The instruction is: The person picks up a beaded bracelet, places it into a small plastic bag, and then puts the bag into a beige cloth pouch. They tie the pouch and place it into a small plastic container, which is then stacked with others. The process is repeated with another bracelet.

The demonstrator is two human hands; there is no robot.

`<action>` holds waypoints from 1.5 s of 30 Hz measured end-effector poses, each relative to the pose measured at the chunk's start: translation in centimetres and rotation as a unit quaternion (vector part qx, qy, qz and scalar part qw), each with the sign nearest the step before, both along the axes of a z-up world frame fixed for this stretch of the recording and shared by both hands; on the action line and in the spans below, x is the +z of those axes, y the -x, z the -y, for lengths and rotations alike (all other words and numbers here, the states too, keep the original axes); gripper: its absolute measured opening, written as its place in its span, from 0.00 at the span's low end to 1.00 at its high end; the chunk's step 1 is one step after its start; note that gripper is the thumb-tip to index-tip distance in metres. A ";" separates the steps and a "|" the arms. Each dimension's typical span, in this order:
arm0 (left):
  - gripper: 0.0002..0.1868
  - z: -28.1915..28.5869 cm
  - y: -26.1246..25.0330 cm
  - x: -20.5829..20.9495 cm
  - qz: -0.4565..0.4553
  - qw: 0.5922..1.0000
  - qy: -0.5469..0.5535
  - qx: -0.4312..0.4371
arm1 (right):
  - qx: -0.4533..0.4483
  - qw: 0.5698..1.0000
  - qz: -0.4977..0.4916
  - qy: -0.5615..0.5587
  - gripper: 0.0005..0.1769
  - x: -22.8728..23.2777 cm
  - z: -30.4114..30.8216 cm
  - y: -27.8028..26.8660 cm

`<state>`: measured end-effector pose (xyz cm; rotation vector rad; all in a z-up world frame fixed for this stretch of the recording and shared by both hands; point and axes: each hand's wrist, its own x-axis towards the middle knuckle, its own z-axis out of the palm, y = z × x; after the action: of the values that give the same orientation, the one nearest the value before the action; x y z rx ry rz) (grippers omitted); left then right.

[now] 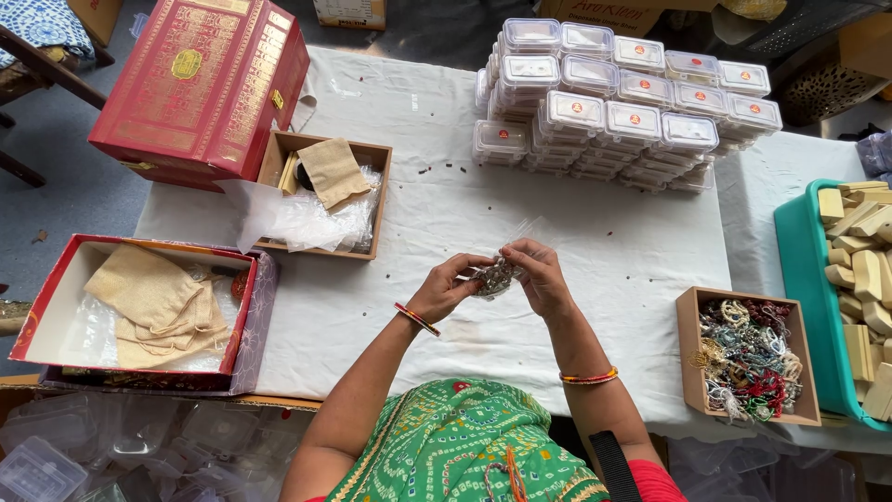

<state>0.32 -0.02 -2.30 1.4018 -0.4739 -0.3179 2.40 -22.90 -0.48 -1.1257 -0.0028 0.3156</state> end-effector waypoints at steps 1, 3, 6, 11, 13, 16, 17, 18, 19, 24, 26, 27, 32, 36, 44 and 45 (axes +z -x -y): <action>0.23 0.0 0.0 0.5 0.000 1.000 0.000 0.000 | 0.000 1.000 0.000 0.000 0.08 -0.4 0.1 0.0; 0.30 -0.1 0.0 1.6 -0.026 0.999 -0.028 -0.006 | -0.040 0.999 0.012 0.032 0.06 -1.3 0.3 -0.2; 0.32 -0.4 -0.2 1.8 -0.033 0.999 -0.015 -0.025 | -0.062 0.990 0.094 0.087 0.06 0.6 -0.4 0.1; 0.32 -0.1 0.0 3.2 -0.013 0.998 -0.062 -0.008 | -0.062 0.983 0.126 0.120 0.06 0.3 -0.3 -0.2; 0.32 0.1 0.0 2.6 -0.003 0.996 -0.085 0.003 | -0.047 0.983 0.137 0.109 0.07 0.5 -0.3 -0.2; 0.30 0.1 0.0 2.4 0.024 0.996 -0.083 0.018 | -0.039 0.991 0.070 0.110 0.10 -0.1 0.1 -0.4; 0.30 0.0 0.1 2.7 0.018 0.997 -0.076 0.014 | -0.039 0.990 0.077 0.115 0.13 -0.9 0.3 -0.5; 0.30 -0.1 0.2 3.0 0.012 0.998 -0.068 0.010 | -0.038 0.988 0.084 0.120 0.16 -1.6 0.5 -0.7; 0.30 -0.1 0.2 3.0 0.015 0.997 -0.069 0.010 | -0.039 0.988 0.086 0.120 0.16 -0.2 -0.2 -0.5; 0.23 -0.3 -0.1 2.2 -0.041 0.999 -0.011 0.024 | -0.046 0.998 -0.011 0.042 0.28 5.8 -2.7 0.5; 0.22 -0.2 -0.5 0.6 -0.047 0.998 0.011 0.029 | -0.036 0.997 0.012 0.070 0.28 4.9 -3.0 0.7; 0.22 -0.1 -0.6 -0.3 -0.057 0.997 0.034 0.033 | -0.027 0.994 0.031 0.098 0.27 4.5 -3.1 0.9; 0.22 0.3 -0.5 0.2 -0.052 0.998 0.032 0.010 | -0.061 0.995 0.044 0.066 0.11 -0.4 -2.6 0.4; 0.24 0.3 0.3 5.0 -0.075 0.992 -0.094 0.039 | -0.100 0.989 0.046 0.099 0.08 0.2 -2.6 -0.3; 0.19 1.3 0.2 1.1 0.047 0.986 -0.147 0.060 | -0.092 0.979 0.071 0.165 0.08 -2.1 -1.3 -1.2; 0.21 1.4 0.1 1.2 -0.029 0.994 -0.092 0.058 | -0.086 0.982 0.067 0.153 0.09 -2.3 -1.2 -1.3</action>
<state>0.23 -1.38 -1.08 1.5875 -0.3202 -0.3125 3.72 -21.65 -2.78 -1.4409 0.0237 0.0852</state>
